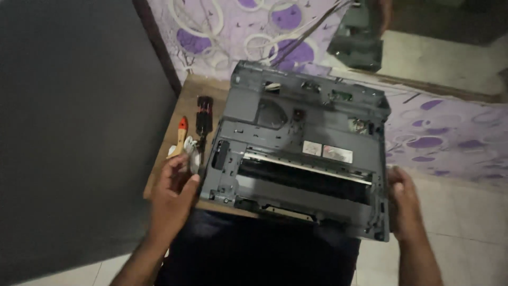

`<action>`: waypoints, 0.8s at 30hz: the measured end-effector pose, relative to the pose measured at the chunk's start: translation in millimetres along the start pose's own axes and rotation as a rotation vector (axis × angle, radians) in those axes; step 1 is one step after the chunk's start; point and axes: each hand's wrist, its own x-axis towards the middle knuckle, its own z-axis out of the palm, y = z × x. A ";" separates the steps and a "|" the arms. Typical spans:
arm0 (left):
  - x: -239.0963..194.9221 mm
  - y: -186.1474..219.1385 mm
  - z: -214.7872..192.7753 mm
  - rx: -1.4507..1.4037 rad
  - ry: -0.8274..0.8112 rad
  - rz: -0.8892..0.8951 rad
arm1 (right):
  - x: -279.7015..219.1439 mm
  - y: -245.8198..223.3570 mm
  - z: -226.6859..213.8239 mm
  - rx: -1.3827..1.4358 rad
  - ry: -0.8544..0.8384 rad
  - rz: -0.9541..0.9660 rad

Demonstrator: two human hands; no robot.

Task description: The person uses a screwdriver to tighten screws on the underside of a printer placed on a wooden board. They then flip the printer over, remove a black plastic cover, and reattach it to the top of the printer.

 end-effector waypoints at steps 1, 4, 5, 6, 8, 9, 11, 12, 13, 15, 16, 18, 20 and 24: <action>5.6 -10.5 4.9 -0.039 -0.034 0.048 | 4.8 -4.4 7.4 -0.023 -0.041 0.027; 7.2 -17.4 17.7 -0.077 -0.189 -0.245 | 5.0 -13.0 18.6 -0.128 -0.066 -0.079; 6.6 -25.9 21.7 -0.077 -0.187 -0.230 | -5.5 -32.0 30.1 -0.121 -0.064 -0.092; 6.7 -34.7 25.8 -0.081 -0.195 -0.267 | -16.1 -50.7 41.5 -0.062 -0.065 0.016; 2.2 -37.1 28.9 -0.077 -0.216 -0.309 | -35.6 -73.1 52.0 0.000 -0.055 0.131; 0.9 -30.0 27.5 -0.001 -0.249 -0.312 | -38.6 -78.4 54.4 0.075 -0.029 0.233; 0.4 -45.1 27.0 0.075 -0.276 -0.314 | -43.1 -84.5 57.3 0.151 -0.009 0.334; 0.9 -67.2 27.4 0.094 -0.303 -0.132 | -45.3 -85.5 58.0 0.236 0.004 0.333; 1.4 -89.6 28.3 0.109 -0.316 0.050 | -44.0 -88.2 59.6 0.315 0.007 0.328; -23.0 -105.5 33.0 0.094 -0.335 0.000 | -54.4 -91.3 53.1 0.295 0.035 0.333; -34.4 -113.7 35.7 0.081 -0.369 -0.051 | -58.1 -92.8 50.5 0.279 0.076 0.344; -58.2 -84.8 34.4 0.070 -0.473 -0.050 | -41.8 -46.9 -8.3 -0.167 -0.088 -0.066; -79.9 -63.6 33.0 0.060 -0.597 -0.057 | -53.0 -56.1 -14.0 -0.601 -0.251 -0.472; -83.2 -46.0 12.2 -0.042 -0.950 0.163 | -92.4 -112.2 27.6 0.197 0.261 0.327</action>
